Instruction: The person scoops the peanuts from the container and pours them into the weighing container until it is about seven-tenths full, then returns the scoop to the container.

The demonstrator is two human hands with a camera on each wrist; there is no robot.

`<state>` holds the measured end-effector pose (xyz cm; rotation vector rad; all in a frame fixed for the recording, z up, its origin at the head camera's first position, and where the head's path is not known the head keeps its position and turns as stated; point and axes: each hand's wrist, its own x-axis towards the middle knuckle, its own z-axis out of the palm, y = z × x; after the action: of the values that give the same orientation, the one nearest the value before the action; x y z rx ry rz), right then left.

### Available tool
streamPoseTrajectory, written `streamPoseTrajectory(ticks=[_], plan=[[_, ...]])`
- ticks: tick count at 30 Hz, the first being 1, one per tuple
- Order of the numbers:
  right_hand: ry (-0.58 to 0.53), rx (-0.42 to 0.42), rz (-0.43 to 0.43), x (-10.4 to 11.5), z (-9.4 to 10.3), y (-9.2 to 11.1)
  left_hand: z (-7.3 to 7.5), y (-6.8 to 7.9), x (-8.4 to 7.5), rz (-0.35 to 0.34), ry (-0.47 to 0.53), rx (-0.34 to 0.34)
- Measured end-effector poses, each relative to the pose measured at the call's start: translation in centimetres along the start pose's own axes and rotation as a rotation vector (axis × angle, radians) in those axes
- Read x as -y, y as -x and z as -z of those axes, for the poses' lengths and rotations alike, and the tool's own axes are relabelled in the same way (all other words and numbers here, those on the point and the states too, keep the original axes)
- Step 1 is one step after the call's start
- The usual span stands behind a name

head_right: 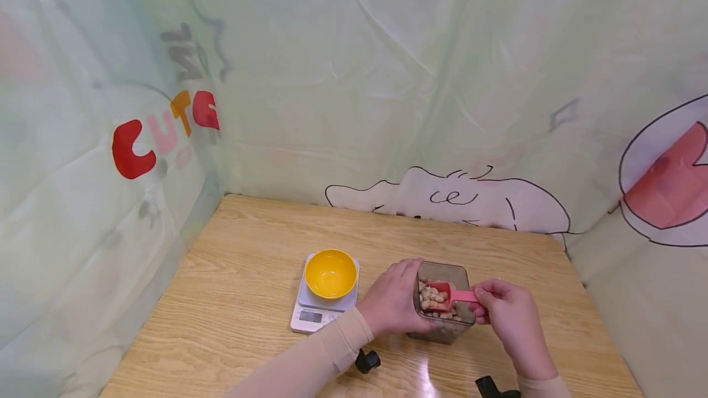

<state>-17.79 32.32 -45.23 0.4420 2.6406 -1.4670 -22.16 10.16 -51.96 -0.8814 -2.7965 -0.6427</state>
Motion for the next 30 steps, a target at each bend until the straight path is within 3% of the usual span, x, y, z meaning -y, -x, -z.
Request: streamPoseTrajectory(ticks=[3, 8, 11, 14, 22, 30], plan=[[0.066, -0.01, 0.086, -0.2, -0.1, 0.5, -0.1, 0.0, 0.0, -0.003, 0.001, 0.0], [0.276, -0.071, 0.334, -0.6, -0.7, 1.2, -0.1, 0.0, 0.0, -0.005, 0.005, 0.007], [0.31, -0.087, 0.377, -0.6, -1.1, 1.3, 0.0, 0.0, 0.0, 0.0, 0.004, 0.01], [0.269, -0.079, 0.321, -0.6, -1.2, 1.1, 0.1, 0.0, 0.0, 0.005, 0.009, 0.012], [-0.037, -0.012, 0.025, -0.6, 0.2, 0.5, -0.2, -0.1, -0.1, 0.019, 0.009, 0.007], [-0.208, 0.051, -0.115, -1.5, 1.6, 0.5, -0.1, 0.1, -0.3, 0.03, 0.001, 0.015]])
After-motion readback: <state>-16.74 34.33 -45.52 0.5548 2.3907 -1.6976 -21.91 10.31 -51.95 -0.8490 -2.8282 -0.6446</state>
